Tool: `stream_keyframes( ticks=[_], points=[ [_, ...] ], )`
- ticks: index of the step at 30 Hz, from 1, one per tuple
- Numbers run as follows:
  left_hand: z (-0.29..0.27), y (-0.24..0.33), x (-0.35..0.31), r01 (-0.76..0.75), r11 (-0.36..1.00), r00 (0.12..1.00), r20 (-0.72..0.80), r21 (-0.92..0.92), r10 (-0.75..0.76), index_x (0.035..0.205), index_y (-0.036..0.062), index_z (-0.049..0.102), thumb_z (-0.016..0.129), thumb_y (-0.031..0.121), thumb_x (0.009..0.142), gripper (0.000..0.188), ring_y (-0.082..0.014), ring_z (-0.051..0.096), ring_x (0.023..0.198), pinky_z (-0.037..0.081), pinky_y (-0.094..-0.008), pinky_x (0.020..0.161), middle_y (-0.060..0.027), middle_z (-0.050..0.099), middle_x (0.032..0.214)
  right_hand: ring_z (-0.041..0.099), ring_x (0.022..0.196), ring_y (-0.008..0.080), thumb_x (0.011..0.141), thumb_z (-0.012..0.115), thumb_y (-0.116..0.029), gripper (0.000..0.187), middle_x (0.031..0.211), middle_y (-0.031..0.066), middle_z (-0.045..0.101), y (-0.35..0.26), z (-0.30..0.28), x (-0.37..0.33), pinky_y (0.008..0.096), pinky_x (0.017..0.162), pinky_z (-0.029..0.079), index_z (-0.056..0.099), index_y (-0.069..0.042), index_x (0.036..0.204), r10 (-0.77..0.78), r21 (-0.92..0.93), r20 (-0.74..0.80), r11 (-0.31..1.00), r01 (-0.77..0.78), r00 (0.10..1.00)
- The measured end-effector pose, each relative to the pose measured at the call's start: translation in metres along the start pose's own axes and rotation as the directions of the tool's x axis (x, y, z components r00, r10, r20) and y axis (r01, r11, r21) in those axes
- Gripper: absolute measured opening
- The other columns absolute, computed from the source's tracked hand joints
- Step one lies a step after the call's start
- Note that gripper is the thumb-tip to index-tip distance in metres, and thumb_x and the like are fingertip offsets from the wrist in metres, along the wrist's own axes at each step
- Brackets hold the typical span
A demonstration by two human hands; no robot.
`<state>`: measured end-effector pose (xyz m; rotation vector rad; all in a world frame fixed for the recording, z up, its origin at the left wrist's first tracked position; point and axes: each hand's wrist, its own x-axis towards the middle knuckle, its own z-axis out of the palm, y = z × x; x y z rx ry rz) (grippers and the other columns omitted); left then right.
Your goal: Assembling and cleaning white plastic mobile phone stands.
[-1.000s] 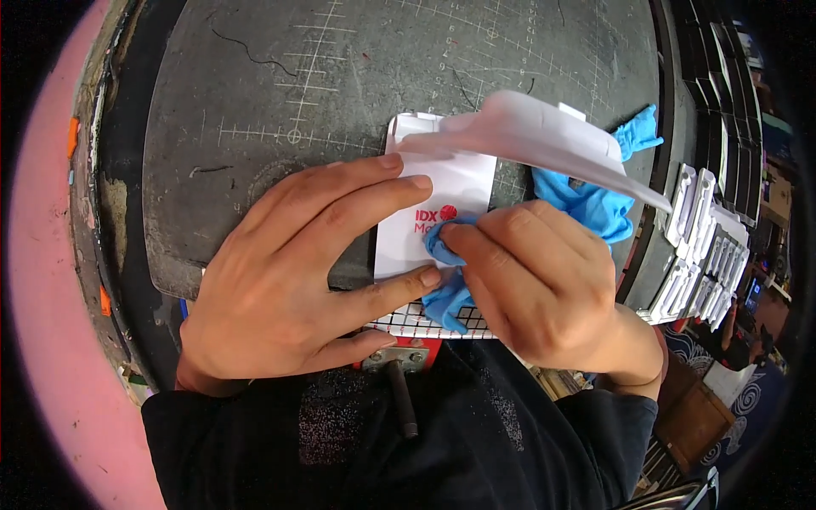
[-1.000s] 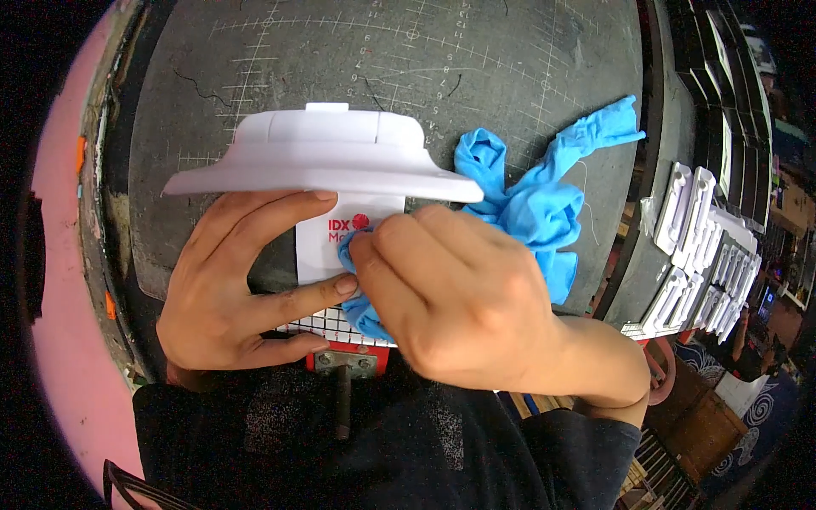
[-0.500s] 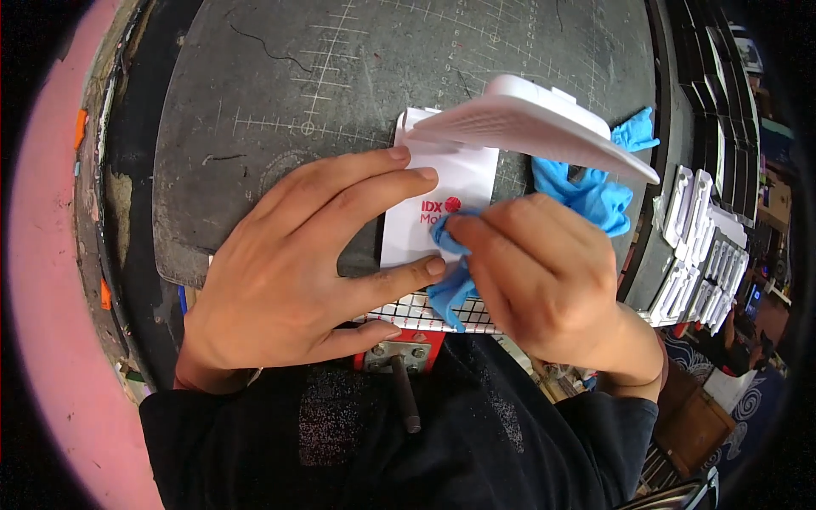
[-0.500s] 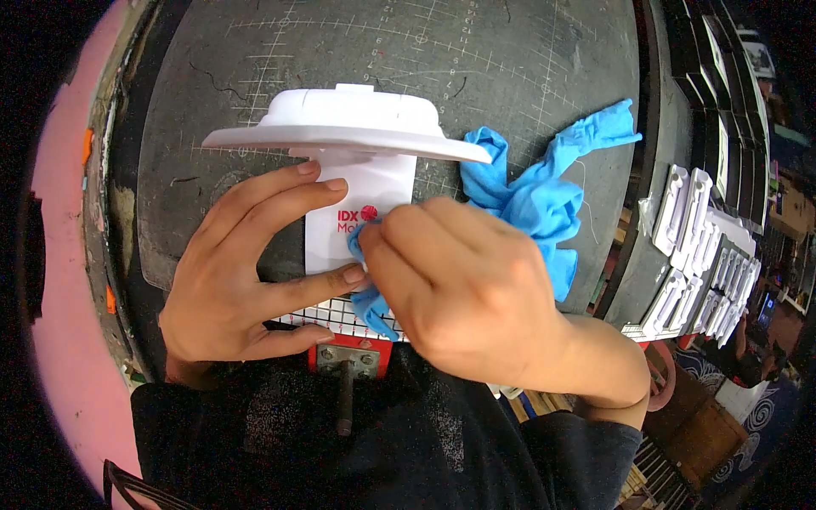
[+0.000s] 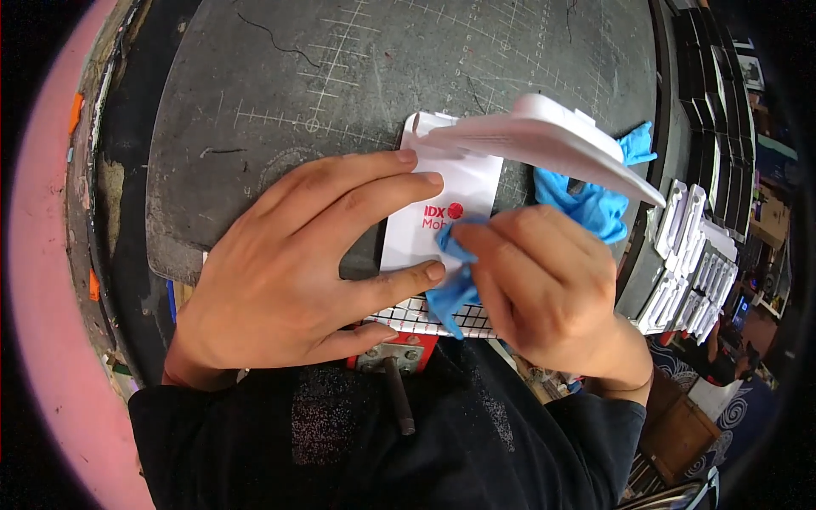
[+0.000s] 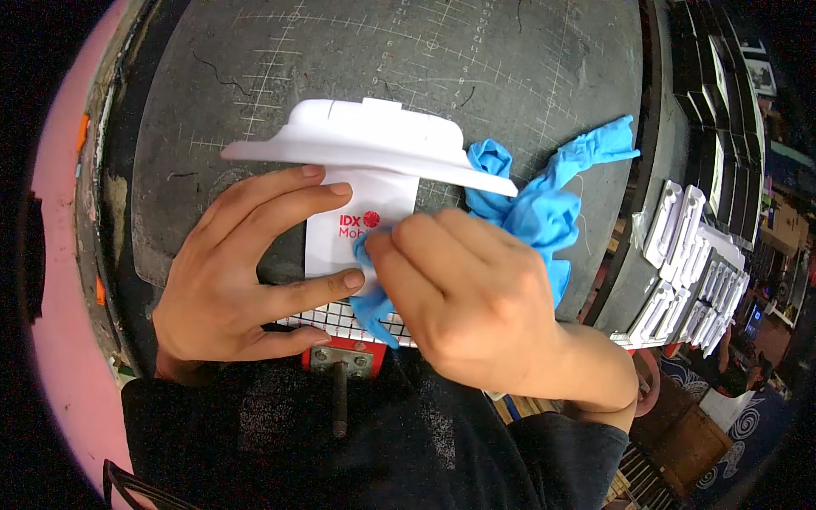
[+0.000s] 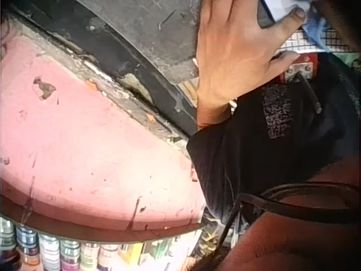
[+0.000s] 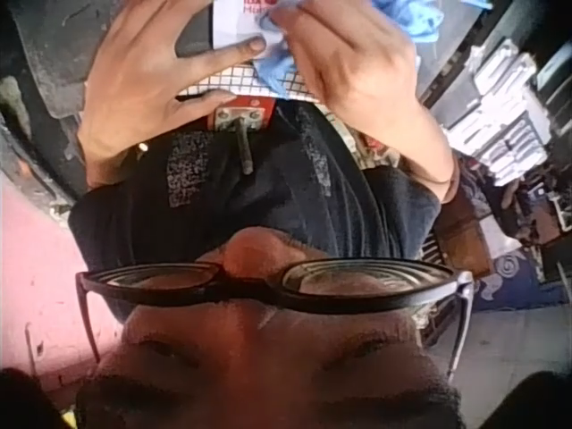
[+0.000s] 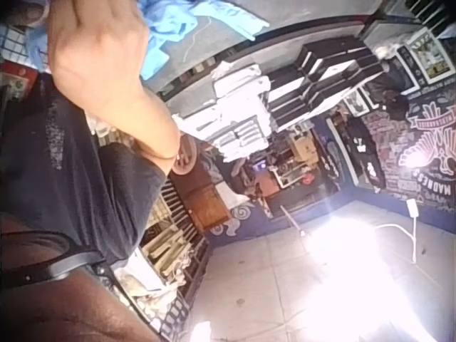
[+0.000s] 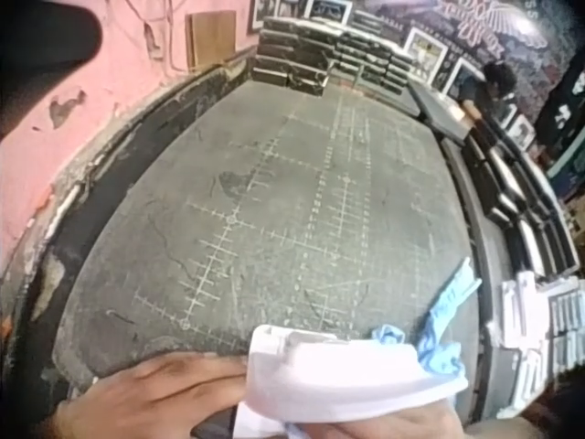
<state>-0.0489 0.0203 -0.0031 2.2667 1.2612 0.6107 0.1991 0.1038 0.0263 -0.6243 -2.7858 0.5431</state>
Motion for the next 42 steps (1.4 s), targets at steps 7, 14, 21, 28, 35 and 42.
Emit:
stream_keyframes(
  ticks=[7, 14, 21, 28, 35, 42],
  points=[
    [-0.001, -0.001, 0.001, 0.011, 0.998, 1.0, 0.009, -0.063, -0.011, 0.12, 0.0255, 0.08, 0.087, 0.037, 0.058, 0.063, -0.0395, 0.057, 0.135, 0.049, -0.0522, 0.108, -0.0147, 0.058, 0.151, 0.059, 0.073, 0.0207, 0.065, 0.07, -0.01, 0.032, 0.089, 0.0067, 0.06, 0.006, 0.007, 0.009, 0.0336, 0.059, 0.05, 0.074, 0.004, 0.094, -0.121, -0.056, -0.042, 0.991, 0.119, 0.992],
    [0.0, -0.001, 0.002, 0.013, 0.998, 1.0, 0.003, -0.064, -0.013, 0.106, 0.0203, 0.083, 0.087, 0.034, 0.055, 0.053, -0.0399, 0.057, 0.134, 0.049, -0.0526, 0.107, -0.0165, 0.058, 0.151, 0.064, 0.074, 0.0212, 0.057, 0.07, -0.009, 0.045, 0.09, 0.0079, 0.064, 0.004, 0.005, 0.012, 0.0336, 0.06, 0.052, 0.077, 0.007, 0.098, -0.169, -0.065, -0.001, 0.984, 0.168, 0.986],
    [-0.001, 0.0, 0.001, 0.017, 0.998, 1.0, 0.0, -0.059, -0.017, 0.103, 0.0197, 0.083, 0.087, 0.033, 0.054, 0.051, -0.0391, 0.057, 0.134, 0.048, -0.0521, 0.109, -0.0164, 0.059, 0.15, 0.064, 0.072, 0.0214, 0.055, 0.071, -0.007, 0.046, 0.088, 0.0083, 0.065, 0.004, 0.007, 0.018, 0.0333, 0.06, 0.052, 0.077, 0.008, 0.098, -0.216, -0.054, -0.067, 0.976, 0.212, 0.974],
    [0.001, 0.002, 0.0, 0.03, 0.999, 0.999, -0.016, -0.045, -0.031, 0.099, 0.0194, 0.083, 0.087, 0.033, 0.053, 0.049, -0.0384, 0.055, 0.14, 0.048, -0.0511, 0.11, -0.0157, 0.059, 0.15, 0.064, 0.072, 0.0233, 0.057, 0.072, -0.007, 0.046, 0.089, 0.0088, 0.065, 0.002, 0.008, 0.017, 0.0352, 0.062, 0.053, 0.076, 0.008, 0.1, -0.175, -0.045, -0.024, 0.984, 0.174, 0.984],
    [0.004, -0.001, -0.001, 0.002, 0.997, 0.999, -0.052, -0.076, -0.006, 0.1, 0.0178, 0.083, 0.086, 0.033, 0.055, 0.048, -0.0415, 0.055, 0.14, 0.048, -0.0517, 0.111, -0.0181, 0.059, 0.149, 0.062, 0.07, 0.0232, 0.06, 0.075, -0.001, 0.04, 0.086, 0.0093, 0.064, -0.001, 0.013, 0.019, 0.0362, 0.06, 0.05, 0.075, 0.007, 0.1, -0.138, -0.069, -0.08, 0.989, 0.133, 0.987],
    [0.003, -0.005, -0.002, -0.062, 0.998, 0.996, -0.063, -0.034, 0.06, 0.106, 0.0164, 0.083, 0.085, 0.039, 0.065, 0.047, -0.0446, 0.054, 0.139, 0.046, -0.0548, 0.111, -0.0216, 0.058, 0.148, 0.061, 0.07, 0.0249, 0.068, 0.078, 0.001, 0.038, 0.088, 0.0076, 0.062, -0.007, 0.012, 0.013, 0.0372, 0.062, 0.05, 0.074, 0.004, 0.106, -0.047, -0.081, -0.077, 0.996, 0.04, 0.996]
  ],
)
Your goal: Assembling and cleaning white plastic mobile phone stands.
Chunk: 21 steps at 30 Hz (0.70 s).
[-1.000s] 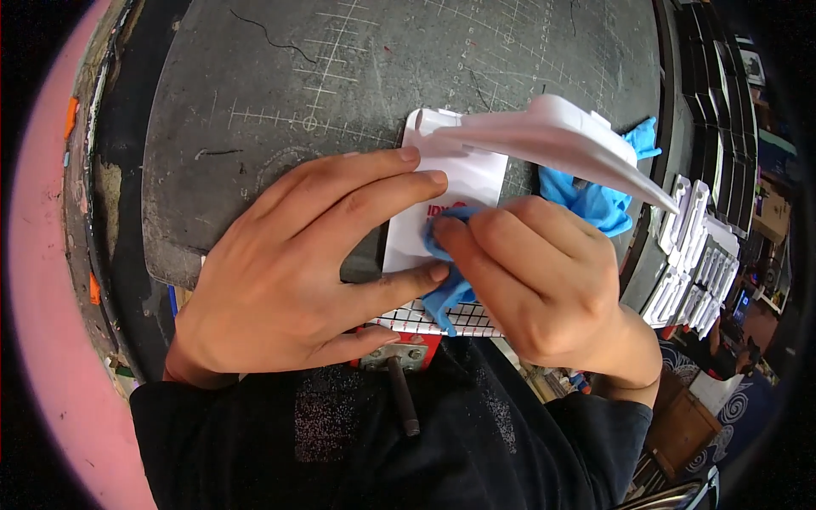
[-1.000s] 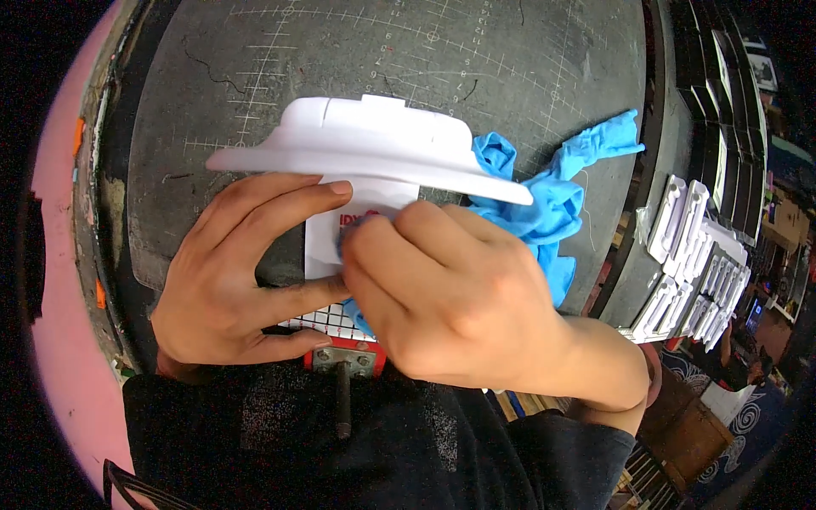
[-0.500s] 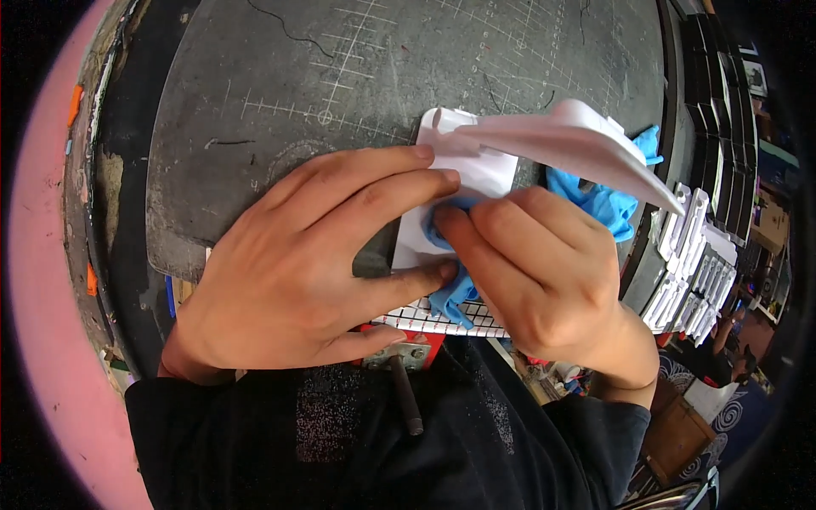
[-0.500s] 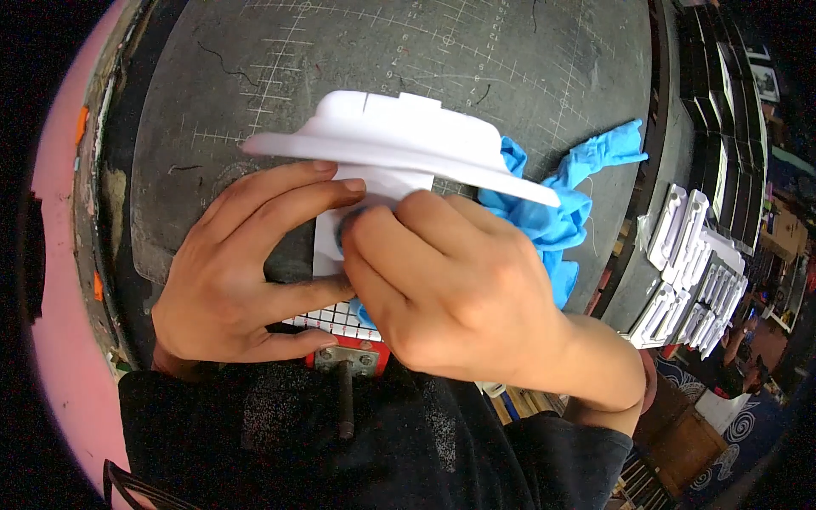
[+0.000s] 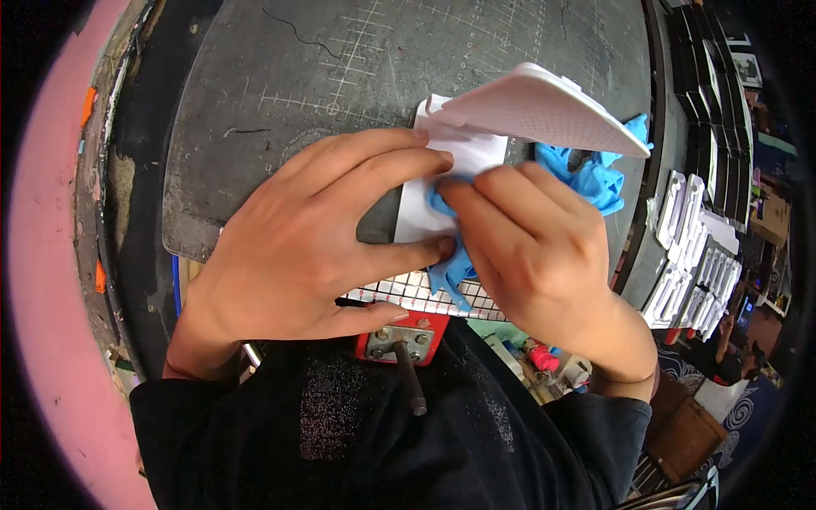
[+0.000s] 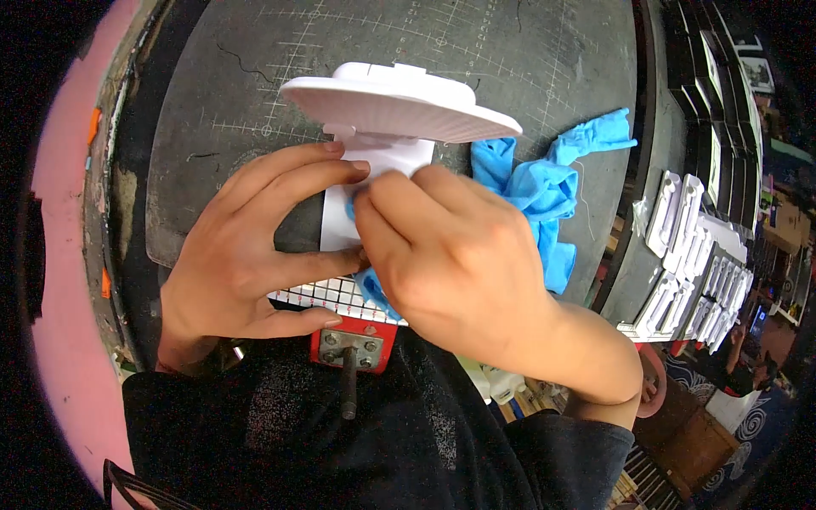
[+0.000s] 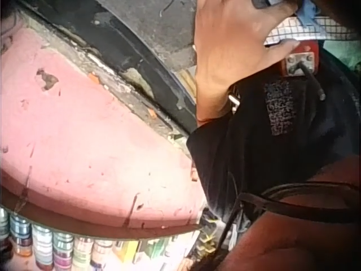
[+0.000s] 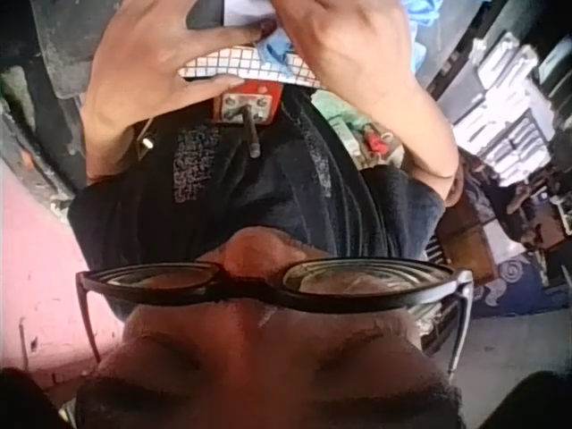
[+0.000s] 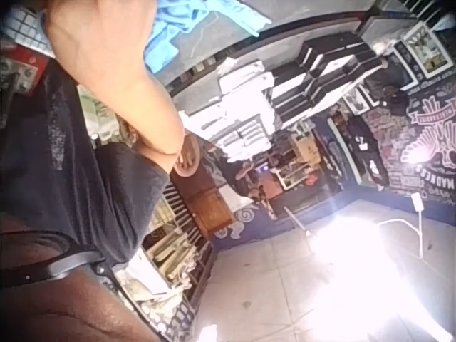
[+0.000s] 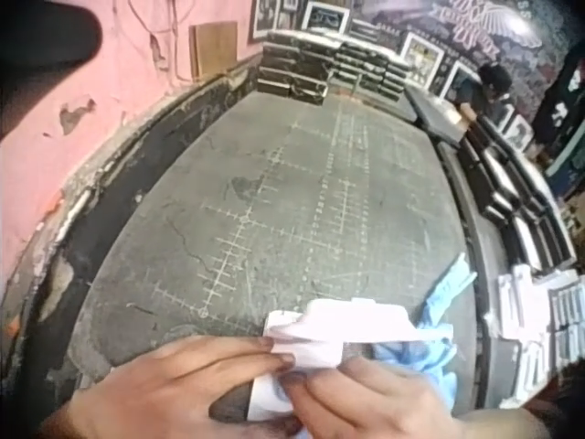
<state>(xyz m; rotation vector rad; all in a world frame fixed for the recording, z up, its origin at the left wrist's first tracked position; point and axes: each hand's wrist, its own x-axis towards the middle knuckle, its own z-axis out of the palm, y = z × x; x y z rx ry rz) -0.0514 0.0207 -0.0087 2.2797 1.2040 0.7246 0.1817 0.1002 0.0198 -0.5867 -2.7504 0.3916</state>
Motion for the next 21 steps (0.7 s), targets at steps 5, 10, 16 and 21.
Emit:
stream_keyframes(
  ticks=[5, 10, 16, 21],
  points=[
    [-0.001, -0.001, 0.0, -0.028, 0.999, 0.999, 0.02, 0.025, 0.028, 0.109, 0.0162, 0.083, 0.086, 0.041, 0.068, 0.048, -0.0471, 0.053, 0.139, 0.045, -0.0557, 0.112, -0.0234, 0.058, 0.147, 0.064, 0.073, 0.0266, 0.071, 0.078, 0.001, 0.031, 0.087, 0.0077, 0.062, 0.004, 0.004, -0.002, 0.0386, 0.063, 0.052, 0.074, 0.0, 0.102, 0.023, -0.03, -0.039, 0.999, -0.024, 0.999],
    [-0.003, 0.001, -0.004, -0.05, 0.998, 0.999, -0.008, -0.03, 0.049, 0.106, 0.012, 0.082, 0.09, 0.031, 0.067, 0.044, -0.0497, 0.051, 0.144, 0.044, -0.0553, 0.114, -0.0246, 0.061, 0.144, 0.068, 0.076, 0.0298, 0.083, 0.072, -0.007, 0.019, 0.084, 0.0093, 0.06, 0.022, -0.006, -0.031, 0.0423, 0.064, 0.054, 0.068, -0.006, 0.102, 0.092, -0.033, -0.12, 0.995, -0.096, 0.989],
    [-0.006, 0.0, 0.003, 0.01, 0.979, 0.989, -0.143, -0.202, -0.039, 0.107, 0.0075, 0.061, 0.096, 0.014, 0.064, 0.055, -0.0409, 0.052, 0.142, 0.043, -0.051, 0.115, -0.0241, 0.055, 0.145, 0.069, 0.08, 0.0317, 0.087, 0.076, -0.004, 0.019, 0.091, 0.0082, 0.069, 0.061, -0.047, -0.041, 0.0416, 0.068, 0.055, 0.072, -0.009, 0.105, 0.131, -0.131, -0.158, 0.98, -0.152, 0.979],
    [-0.007, -0.006, 0.01, 0.148, 0.988, 0.983, -0.116, 0.034, -0.143, 0.134, 0.0058, 0.042, 0.101, 0.02, 0.059, 0.096, -0.0339, 0.05, 0.136, 0.038, -0.0463, 0.116, -0.0212, 0.046, 0.144, 0.068, 0.081, 0.033, 0.081, 0.08, -0.001, 0.024, 0.098, 0.0077, 0.071, 0.054, -0.06, -0.034, 0.0396, 0.074, 0.056, 0.077, -0.006, 0.104, 0.05, -0.292, -0.311, 0.946, -0.145, 0.949]
  ],
)
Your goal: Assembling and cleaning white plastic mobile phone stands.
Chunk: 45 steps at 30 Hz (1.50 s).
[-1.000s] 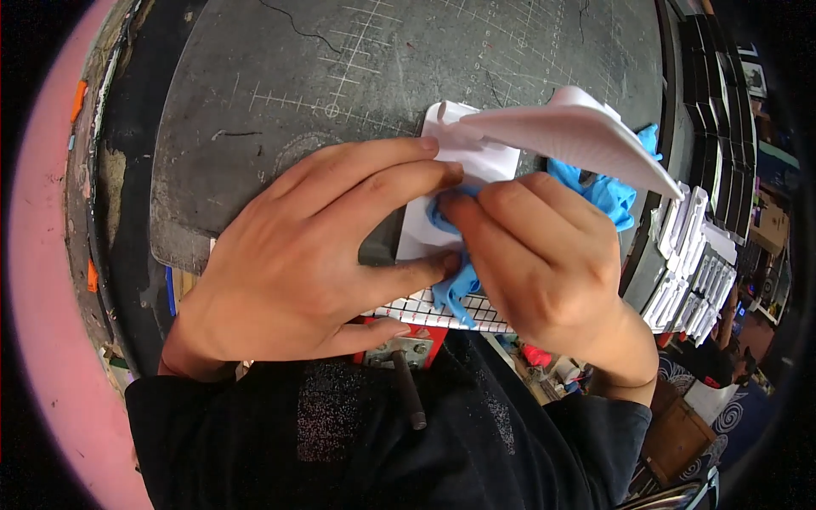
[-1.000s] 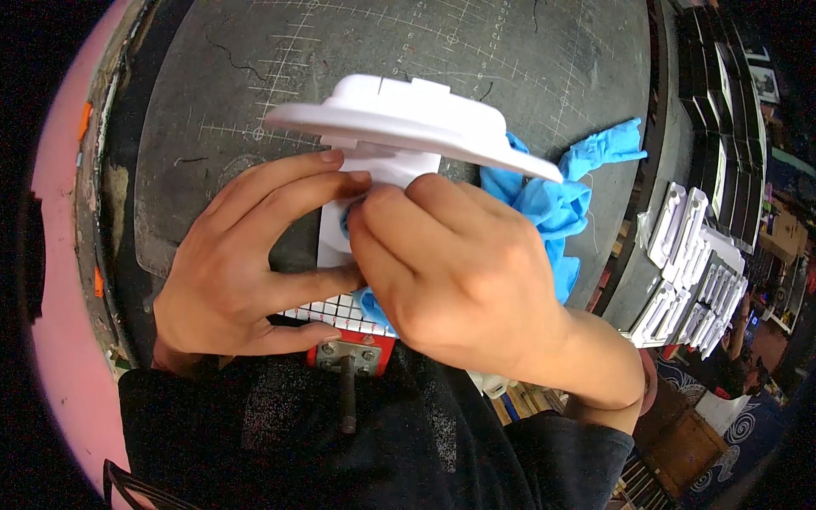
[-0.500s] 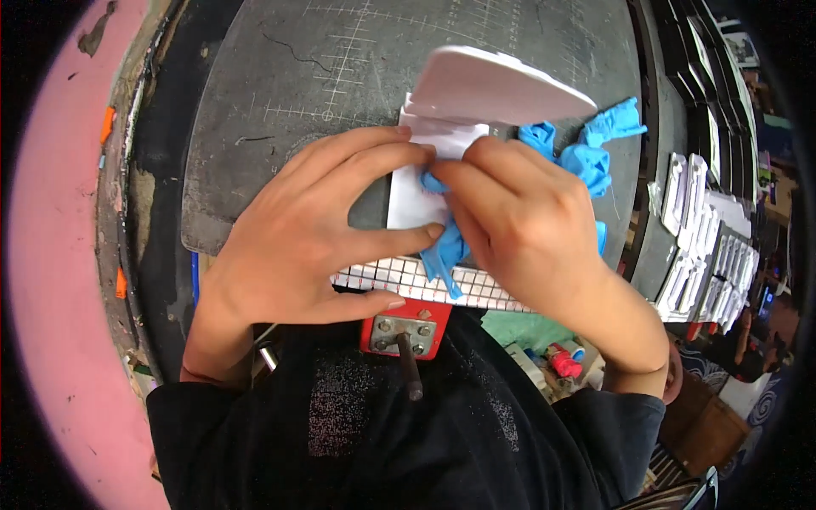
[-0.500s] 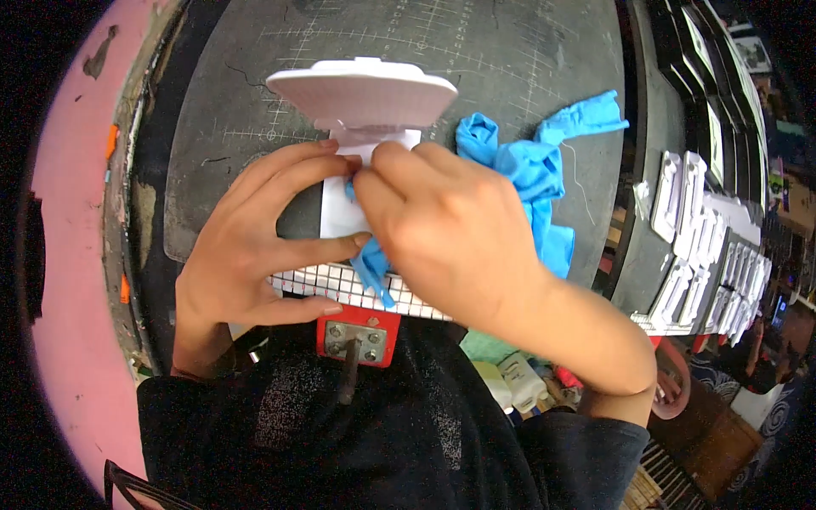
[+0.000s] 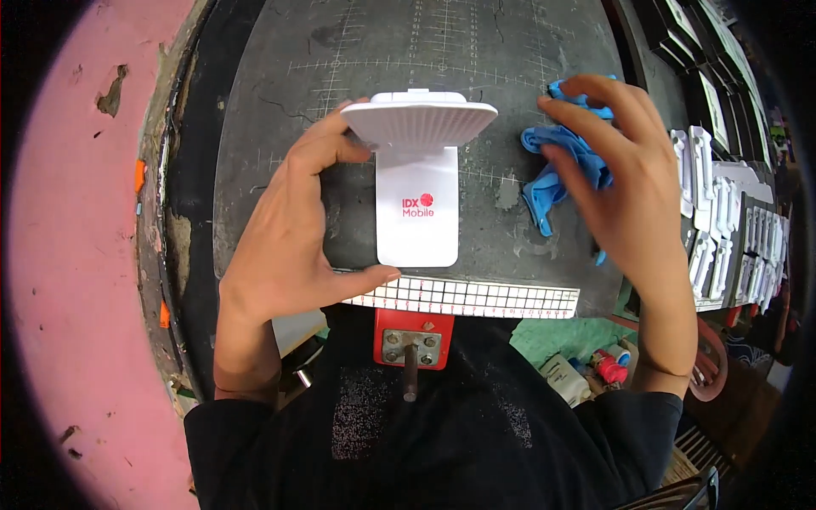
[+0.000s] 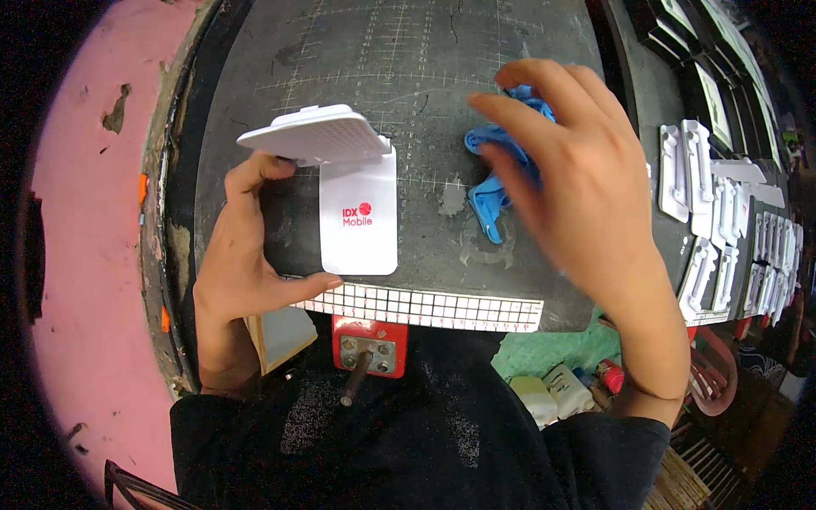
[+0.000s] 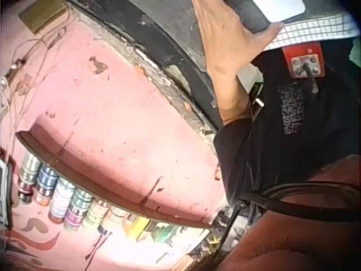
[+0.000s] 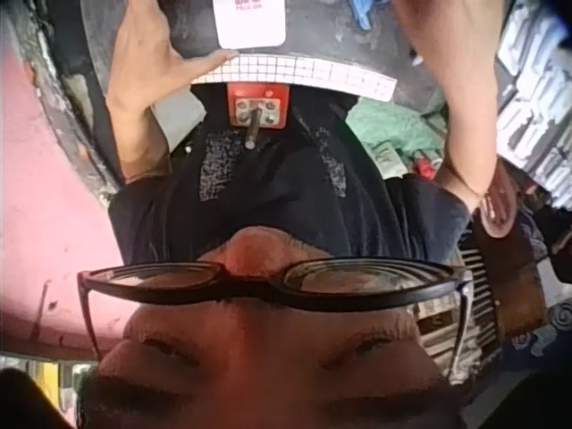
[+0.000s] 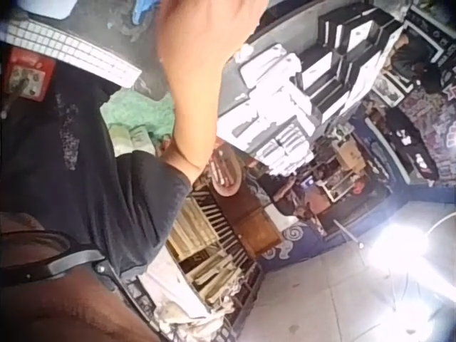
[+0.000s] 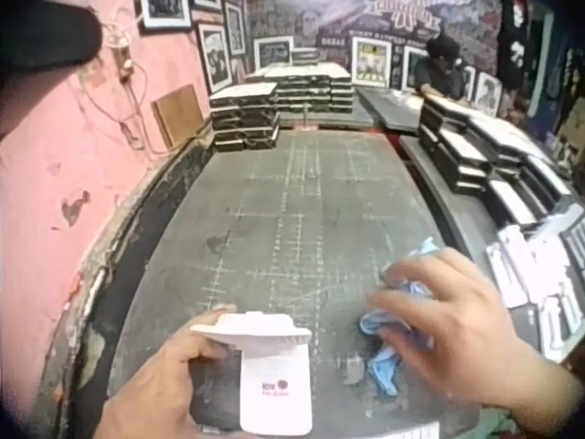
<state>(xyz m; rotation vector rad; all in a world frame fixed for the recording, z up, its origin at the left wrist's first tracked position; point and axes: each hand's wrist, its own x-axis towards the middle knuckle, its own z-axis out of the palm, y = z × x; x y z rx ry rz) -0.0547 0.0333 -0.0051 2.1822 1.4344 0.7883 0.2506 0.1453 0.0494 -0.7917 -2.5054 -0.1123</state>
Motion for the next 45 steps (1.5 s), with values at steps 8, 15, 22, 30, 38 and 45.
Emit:
stream_keyframes(
  ticks=[8, 15, 22, 30, 38, 45],
  points=[
    [0.008, -0.009, 0.0, -0.01, 0.998, 1.0, 0.012, -0.068, 0.011, 0.14, 0.0045, 0.034, 0.102, 0.027, 0.053, 0.113, -0.0241, 0.047, 0.124, 0.036, -0.04, 0.114, -0.0144, 0.045, 0.131, 0.068, 0.077, 0.0271, 0.071, 0.088, -0.005, 0.03, 0.093, 0.0085, 0.071, -0.027, 0.025, -0.012, 0.0367, 0.065, 0.052, 0.078, -0.003, 0.099, -0.124, 0.475, 0.27, 0.88, -0.02, 0.955],
    [0.004, -0.001, 0.006, -0.05, 0.999, 0.999, 0.018, 0.015, 0.05, 0.126, 0.0032, 0.055, 0.098, 0.03, 0.059, 0.084, -0.0385, 0.058, 0.121, 0.045, -0.0467, 0.107, -0.0195, 0.059, 0.13, 0.068, 0.075, 0.0247, 0.074, 0.089, -0.007, 0.029, 0.091, 0.0088, 0.071, -0.028, 0.045, -0.005, 0.0354, 0.063, 0.052, 0.079, -0.003, 0.101, -0.148, 0.526, 0.202, 0.85, 0.02, 0.968],
    [0.008, -0.002, 0.007, -0.042, 0.999, 0.999, -0.027, 0.018, 0.043, 0.121, 0.0027, 0.061, 0.098, 0.037, 0.059, 0.079, -0.0441, 0.06, 0.125, 0.043, -0.0528, 0.111, -0.0183, 0.064, 0.121, 0.066, 0.074, 0.0261, 0.077, 0.087, -0.01, 0.029, 0.09, 0.0078, 0.068, -0.033, 0.052, -0.004, 0.0371, 0.064, 0.052, 0.077, -0.004, 0.103, -0.117, 0.503, 0.243, 0.864, -0.021, 0.963],
    [0.013, -0.001, 0.008, -0.072, 0.99, 0.993, -0.09, 0.12, 0.083, 0.114, 0.006, 0.064, 0.099, 0.049, 0.06, 0.078, -0.0446, 0.06, 0.133, 0.033, -0.0656, 0.124, -0.0148, 0.068, 0.111, 0.064, 0.073, 0.0252, 0.08, 0.085, -0.01, 0.026, 0.092, 0.0081, 0.067, -0.031, 0.055, -0.007, 0.0365, 0.064, 0.051, 0.076, -0.005, 0.104, -0.089, 0.528, 0.191, 0.849, -0.026, 0.978],
    [0.017, 0.012, 0.009, -0.036, 0.971, 0.991, -0.114, 0.237, 0.064, 0.113, 0.013, 0.07, 0.097, 0.057, 0.058, 0.075, -0.0454, 0.059, 0.133, 0.037, -0.065, 0.121, -0.0178, 0.067, 0.122, 0.069, 0.085, 0.0281, 0.072, 0.09, -0.007, 0.032, 0.097, 0.0121, 0.07, -0.036, 0.049, -0.004, 0.0373, 0.073, 0.054, 0.078, -0.002, 0.101, -0.058, 0.494, 0.22, 0.868, -0.059, 0.974],
    [0.017, 0.02, 0.001, 0.025, 0.958, 0.994, -0.109, 0.284, 0.007, 0.12, 0.0148, 0.075, 0.094, 0.065, 0.056, 0.083, -0.045, 0.057, 0.132, 0.037, -0.0645, 0.121, -0.0196, 0.065, 0.13, 0.069, 0.097, 0.0339, 0.067, 0.095, -0.017, 0.051, 0.109, 0.0176, 0.069, -0.04, 0.046, -0.003, 0.0404, 0.084, 0.056, 0.074, 0.002, 0.11, -0.076, 0.526, 0.268, 0.847, -0.08, 0.96]
  ],
)
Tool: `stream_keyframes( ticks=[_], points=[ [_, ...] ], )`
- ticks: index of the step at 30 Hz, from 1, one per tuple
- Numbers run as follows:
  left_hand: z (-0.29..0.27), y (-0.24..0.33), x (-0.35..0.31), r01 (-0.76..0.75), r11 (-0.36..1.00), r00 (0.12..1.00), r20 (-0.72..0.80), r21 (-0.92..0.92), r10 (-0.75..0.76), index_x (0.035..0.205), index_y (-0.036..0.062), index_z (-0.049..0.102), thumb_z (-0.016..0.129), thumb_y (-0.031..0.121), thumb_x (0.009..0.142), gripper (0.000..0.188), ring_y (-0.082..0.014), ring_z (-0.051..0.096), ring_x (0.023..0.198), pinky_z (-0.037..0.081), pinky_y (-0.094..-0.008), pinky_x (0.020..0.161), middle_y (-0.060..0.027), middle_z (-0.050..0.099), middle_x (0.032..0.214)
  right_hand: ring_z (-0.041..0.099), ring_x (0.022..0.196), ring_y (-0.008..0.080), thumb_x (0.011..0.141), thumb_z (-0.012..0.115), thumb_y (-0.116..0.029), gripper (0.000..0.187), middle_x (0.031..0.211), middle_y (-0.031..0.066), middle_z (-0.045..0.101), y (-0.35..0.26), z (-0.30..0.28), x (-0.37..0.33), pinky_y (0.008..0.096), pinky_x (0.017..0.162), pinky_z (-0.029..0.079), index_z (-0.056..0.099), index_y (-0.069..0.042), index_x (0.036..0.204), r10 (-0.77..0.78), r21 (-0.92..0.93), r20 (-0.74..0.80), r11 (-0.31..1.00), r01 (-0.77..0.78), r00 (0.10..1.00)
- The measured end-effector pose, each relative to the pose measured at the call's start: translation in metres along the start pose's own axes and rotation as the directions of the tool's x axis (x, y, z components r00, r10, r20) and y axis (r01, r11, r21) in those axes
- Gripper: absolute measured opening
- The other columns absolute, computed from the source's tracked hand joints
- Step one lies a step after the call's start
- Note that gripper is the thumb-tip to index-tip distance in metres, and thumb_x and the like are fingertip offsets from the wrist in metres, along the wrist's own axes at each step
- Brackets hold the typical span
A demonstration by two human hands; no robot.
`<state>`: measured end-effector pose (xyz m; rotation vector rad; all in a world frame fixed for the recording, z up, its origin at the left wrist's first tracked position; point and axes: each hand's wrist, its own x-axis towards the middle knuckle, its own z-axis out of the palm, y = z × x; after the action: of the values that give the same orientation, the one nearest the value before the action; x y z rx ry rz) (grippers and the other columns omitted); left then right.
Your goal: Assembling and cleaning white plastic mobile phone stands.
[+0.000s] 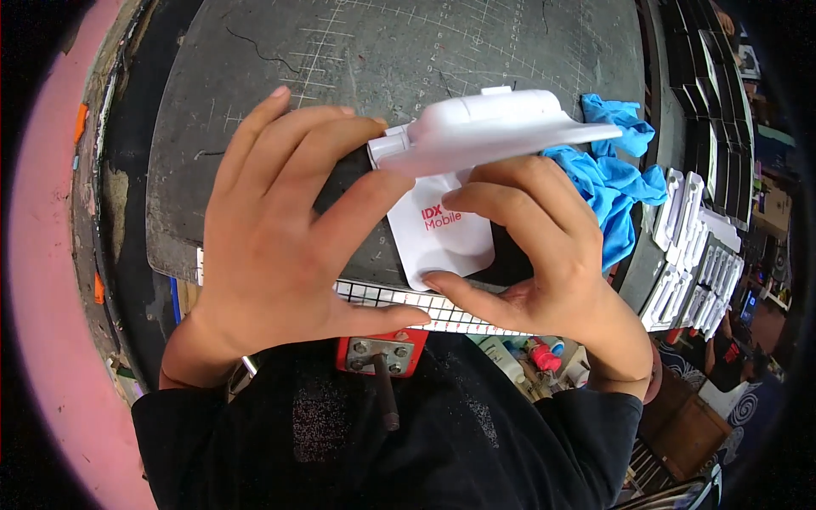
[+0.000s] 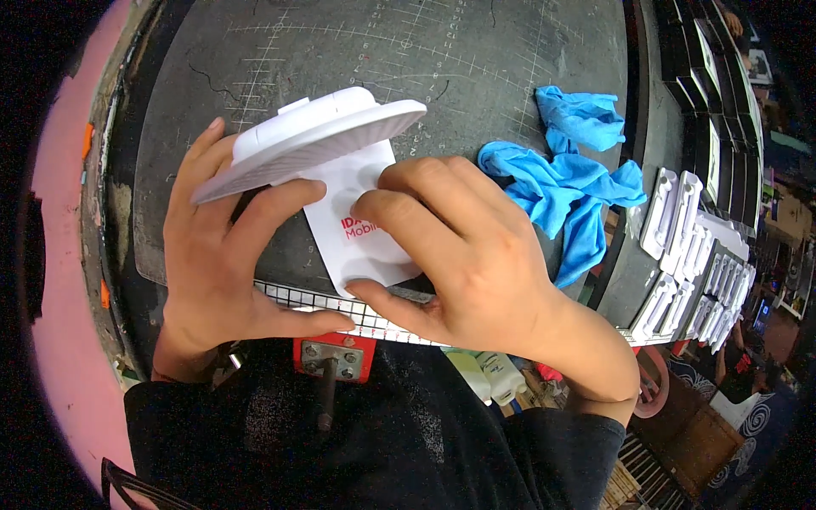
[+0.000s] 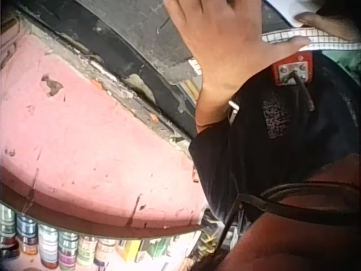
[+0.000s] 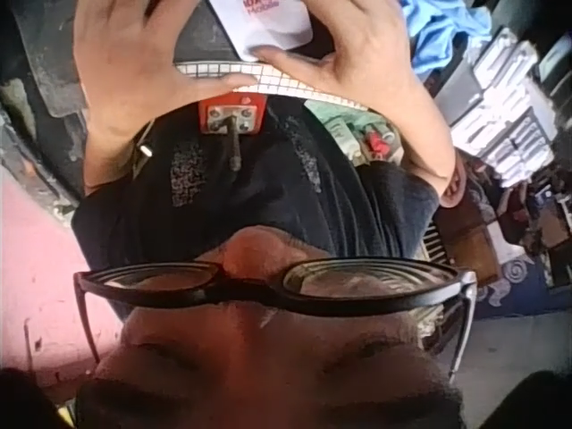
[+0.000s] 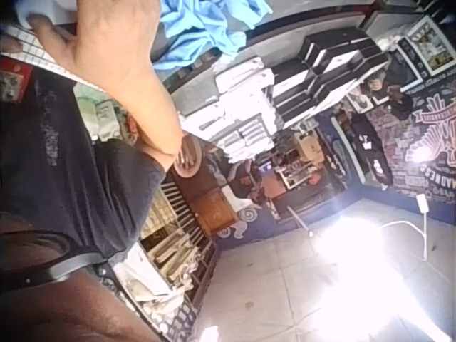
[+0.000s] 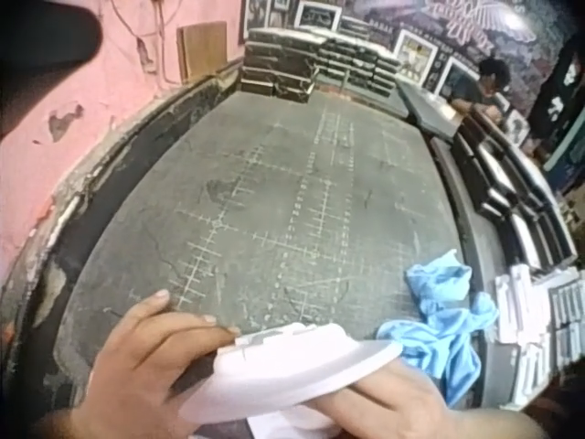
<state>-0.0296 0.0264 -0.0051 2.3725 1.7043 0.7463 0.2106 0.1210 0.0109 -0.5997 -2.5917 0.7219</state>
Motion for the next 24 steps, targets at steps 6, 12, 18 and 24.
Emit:
stream_keyframes(
  ticks=[6, 12, 18, 24],
  points=[
    [-0.006, -0.006, -0.008, -0.028, 0.998, 0.995, 0.093, 0.057, 0.023, 0.124, 0.0187, 0.078, 0.088, 0.059, 0.069, 0.069, -0.0404, 0.058, 0.129, 0.036, -0.0645, 0.122, -0.0182, 0.064, 0.129, 0.066, 0.094, 0.0343, 0.071, 0.089, -0.013, 0.046, 0.109, 0.0159, 0.066, 0.003, 0.0, -0.002, 0.0402, 0.08, 0.054, 0.07, -0.001, 0.112, 0.005, -0.021, -0.09, 1.0, -0.007, 0.996],
    [-0.004, -0.008, -0.013, -0.067, 0.995, 0.993, 0.104, 0.067, 0.06, 0.12, 0.0193, 0.08, 0.089, 0.047, 0.072, 0.056, -0.0402, 0.059, 0.128, 0.038, -0.0646, 0.12, -0.0176, 0.063, 0.13, 0.064, 0.09, 0.035, 0.073, 0.085, -0.009, 0.043, 0.108, 0.0161, 0.064, 0.002, -0.001, -0.005, 0.0414, 0.077, 0.052, 0.069, -0.002, 0.112, 0.031, -0.053, -0.087, 0.998, -0.036, 0.996],
    [-0.018, -0.026, -0.007, -0.062, 0.984, 0.998, 0.012, -0.17, 0.065, 0.108, 0.0073, 0.072, 0.095, 0.031, 0.066, 0.053, -0.0433, 0.058, 0.136, 0.041, -0.0612, 0.118, -0.0204, 0.064, 0.131, 0.062, 0.093, 0.0366, 0.077, 0.082, -0.008, 0.044, 0.109, 0.0168, 0.061, -0.001, -0.001, -0.005, 0.0431, 0.081, 0.051, 0.067, -0.002, 0.118, 0.064, -0.052, -0.052, 0.996, -0.067, 0.997],
    [-0.032, -0.04, 0.055, -0.175, 0.976, 0.944, 0.26, -0.129, 0.204, 0.136, 0.0016, 0.063, 0.091, 0.043, 0.071, 0.082, -0.0458, 0.051, 0.143, 0.041, -0.0547, 0.118, -0.0208, 0.062, 0.139, 0.061, 0.115, 0.0449, 0.078, 0.082, -0.003, 0.054, 0.13, 0.0252, 0.061, -0.007, -0.007, -0.007, 0.0481, 0.099, 0.05, 0.065, 0.004, 0.129, 0.146, -0.071, 0.083, 0.988, -0.14, 0.986]
  ],
)
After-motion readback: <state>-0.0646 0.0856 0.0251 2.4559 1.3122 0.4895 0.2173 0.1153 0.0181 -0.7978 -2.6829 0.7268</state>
